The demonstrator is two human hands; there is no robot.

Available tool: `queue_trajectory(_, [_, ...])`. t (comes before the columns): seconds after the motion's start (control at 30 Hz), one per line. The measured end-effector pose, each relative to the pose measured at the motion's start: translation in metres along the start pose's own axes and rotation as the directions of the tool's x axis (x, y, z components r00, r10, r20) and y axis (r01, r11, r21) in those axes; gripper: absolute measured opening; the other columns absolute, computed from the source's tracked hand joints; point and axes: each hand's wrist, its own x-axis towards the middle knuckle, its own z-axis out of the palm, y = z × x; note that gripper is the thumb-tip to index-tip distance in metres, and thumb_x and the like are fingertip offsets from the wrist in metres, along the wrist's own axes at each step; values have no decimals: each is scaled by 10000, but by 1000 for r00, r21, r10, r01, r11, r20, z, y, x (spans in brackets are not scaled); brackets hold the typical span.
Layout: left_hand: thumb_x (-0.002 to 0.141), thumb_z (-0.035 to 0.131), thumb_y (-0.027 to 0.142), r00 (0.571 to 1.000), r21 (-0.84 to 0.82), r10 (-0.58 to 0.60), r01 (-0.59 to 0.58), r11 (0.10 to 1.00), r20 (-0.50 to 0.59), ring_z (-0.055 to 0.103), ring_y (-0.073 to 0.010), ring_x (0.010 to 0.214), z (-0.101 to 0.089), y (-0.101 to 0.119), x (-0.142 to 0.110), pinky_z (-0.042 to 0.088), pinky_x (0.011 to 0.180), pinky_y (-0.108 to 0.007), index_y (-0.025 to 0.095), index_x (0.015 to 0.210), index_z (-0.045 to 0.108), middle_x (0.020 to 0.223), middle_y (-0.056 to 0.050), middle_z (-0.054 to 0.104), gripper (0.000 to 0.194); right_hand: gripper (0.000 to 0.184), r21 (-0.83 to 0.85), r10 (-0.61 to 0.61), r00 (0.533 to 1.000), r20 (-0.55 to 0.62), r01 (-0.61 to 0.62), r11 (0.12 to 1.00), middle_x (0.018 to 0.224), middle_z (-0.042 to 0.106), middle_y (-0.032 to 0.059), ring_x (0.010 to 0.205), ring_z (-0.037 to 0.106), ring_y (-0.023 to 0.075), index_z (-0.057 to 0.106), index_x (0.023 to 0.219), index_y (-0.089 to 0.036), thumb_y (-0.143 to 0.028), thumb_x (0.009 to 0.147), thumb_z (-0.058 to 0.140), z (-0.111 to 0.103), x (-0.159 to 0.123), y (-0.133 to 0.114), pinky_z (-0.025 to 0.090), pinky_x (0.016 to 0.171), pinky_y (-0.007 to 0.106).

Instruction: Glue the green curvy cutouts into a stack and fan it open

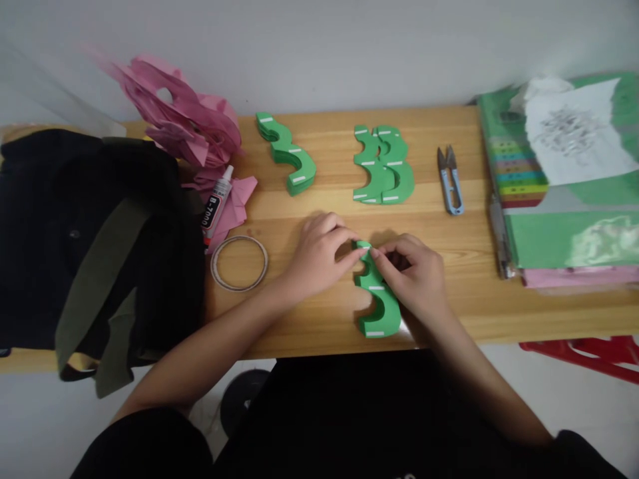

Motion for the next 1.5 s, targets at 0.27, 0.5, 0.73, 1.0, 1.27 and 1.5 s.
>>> queue_trajectory(0.27, [817,707,255,1000,55,1,0,998,-16,564,-194,860,3,1,2,428,789,-349,180,826,666,840,-24,605,85,188,-41,-8,999,-34,6,999,621,560,-4,528,476,107,602,655,-185,-295,807,619,6,-2,0,369,507,240])
queue_trajectory(0.5, [853,645,213,1000,39,-20,20,999,-13,550,-181,829,4,-1,3,422,785,-348,193,807,664,814,-18,582,53,154,-53,-37,998,-46,35,998,634,571,-7,536,498,103,604,684,-180,-273,799,648,5,-4,1,395,512,235])
queue_trajectory(0.73, [854,625,174,999,49,-29,30,998,-14,558,-174,813,5,-1,3,431,771,-338,191,784,659,789,-13,577,79,232,-87,-133,990,39,136,987,823,666,46,726,623,169,628,1057,-182,-291,854,606,-4,-14,4,519,658,311])
queue_trajectory(1.0, [929,449,131,998,116,65,-63,991,-13,599,-186,893,-8,5,-1,491,807,-344,153,948,649,917,-68,637,202,457,-179,-407,905,126,424,888,1210,628,162,1145,586,292,512,1319,-164,-302,886,563,-26,-43,-4,522,901,470])
queue_trajectory(1.27, [967,352,96,851,366,454,-523,770,262,560,-258,1211,-18,25,-23,464,991,-375,9,1161,587,1252,-184,624,316,681,-168,-532,768,356,612,772,1355,558,172,1322,457,282,413,1418,-60,-464,882,531,-32,-67,6,441,1057,454])
queue_trajectory(1.5, [969,292,92,879,312,383,-462,830,283,512,-236,1280,-8,10,-28,443,1052,-397,52,1214,556,1317,-155,589,362,776,-206,-480,747,460,616,760,1482,405,156,1412,321,260,296,1487,-78,-538,892,487,-23,-71,18,356,1124,444])
